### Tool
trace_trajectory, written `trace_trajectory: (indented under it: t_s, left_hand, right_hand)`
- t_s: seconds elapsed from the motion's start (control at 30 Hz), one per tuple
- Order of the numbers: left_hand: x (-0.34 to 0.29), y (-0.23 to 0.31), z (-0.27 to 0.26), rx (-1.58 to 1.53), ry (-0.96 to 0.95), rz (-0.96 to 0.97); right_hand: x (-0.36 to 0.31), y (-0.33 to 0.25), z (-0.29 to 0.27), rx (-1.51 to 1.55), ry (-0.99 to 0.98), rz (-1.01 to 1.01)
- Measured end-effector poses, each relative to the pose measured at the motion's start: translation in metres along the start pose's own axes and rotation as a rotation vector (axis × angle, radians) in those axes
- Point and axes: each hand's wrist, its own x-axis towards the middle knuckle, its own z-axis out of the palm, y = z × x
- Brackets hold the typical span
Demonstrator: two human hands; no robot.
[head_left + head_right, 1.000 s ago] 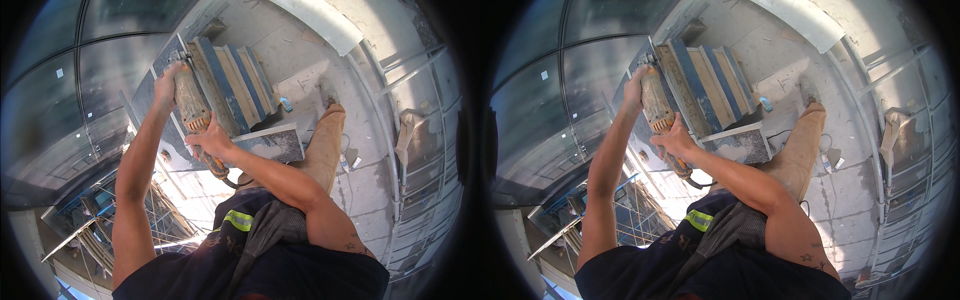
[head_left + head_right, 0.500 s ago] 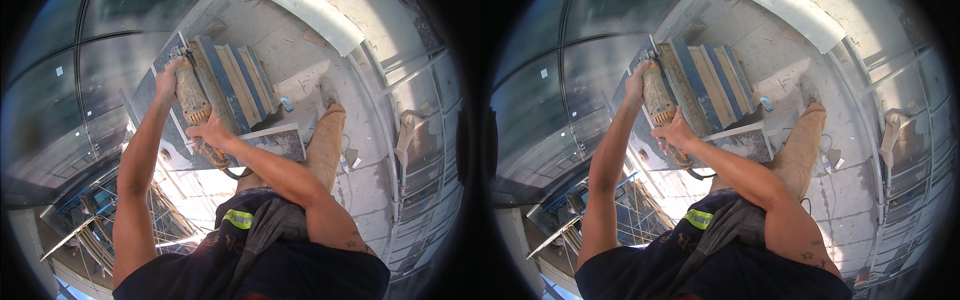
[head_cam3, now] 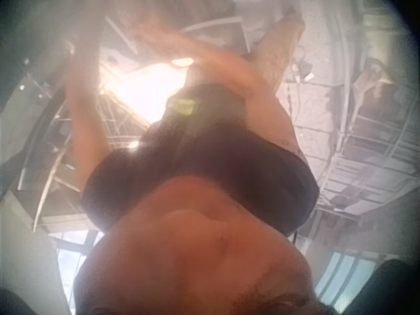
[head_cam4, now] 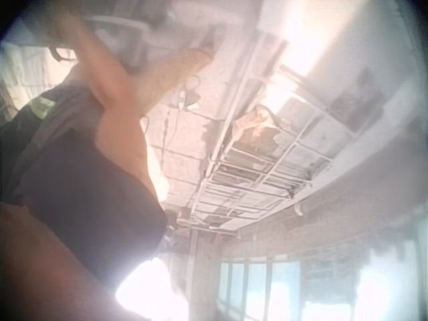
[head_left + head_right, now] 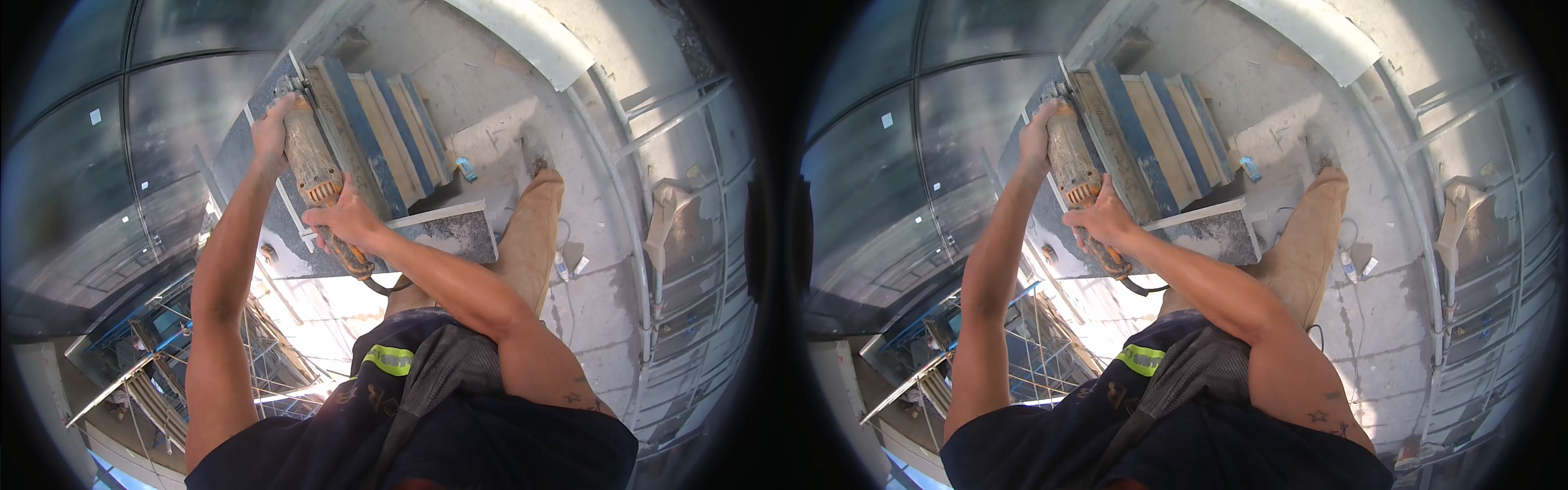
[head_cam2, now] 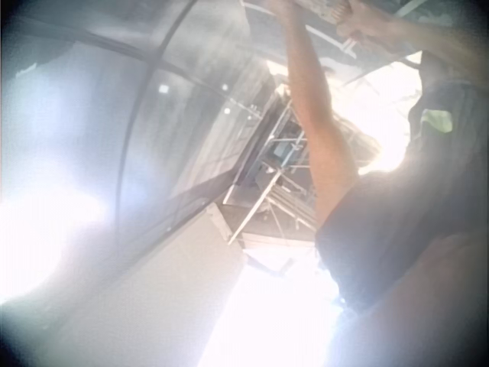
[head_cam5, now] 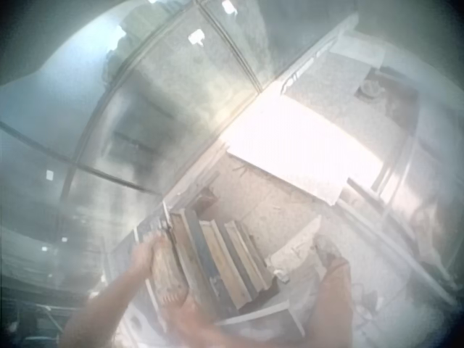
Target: The person uses an angle grinder to cut a large rectangular tile on a workbench. The person holds the tile with one hand and operates the grinder with the other, cutting along a marked line. The person then repositions the tile and continues cutting another section.
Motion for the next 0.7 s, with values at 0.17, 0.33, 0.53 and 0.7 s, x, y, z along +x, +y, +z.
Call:
trace_trajectory:
  t_s: [0.17,0.33,0.53,0.7]
  left_hand:
    - [-0.004,0.001,0.003,-0.007,0.0,-0.017]
    - [-0.003,0.003,0.003,0.007,0.054,-0.023]
    - [-0.007,-0.002,0.0,-0.003,-0.015,-0.011]
    - [-0.018,-0.001,0.002,-0.007,-0.026,-0.029]
  right_hand:
    - [-0.004,-0.002,0.002,-0.03,0.033,0.01]
    - [-0.002,-0.007,0.003,-0.04,0.041,0.006]
    - [-0.009,-0.003,0.004,-0.049,0.043,0.036]
    - [-0.018,-0.001,0.004,-0.026,0.029,0.048]
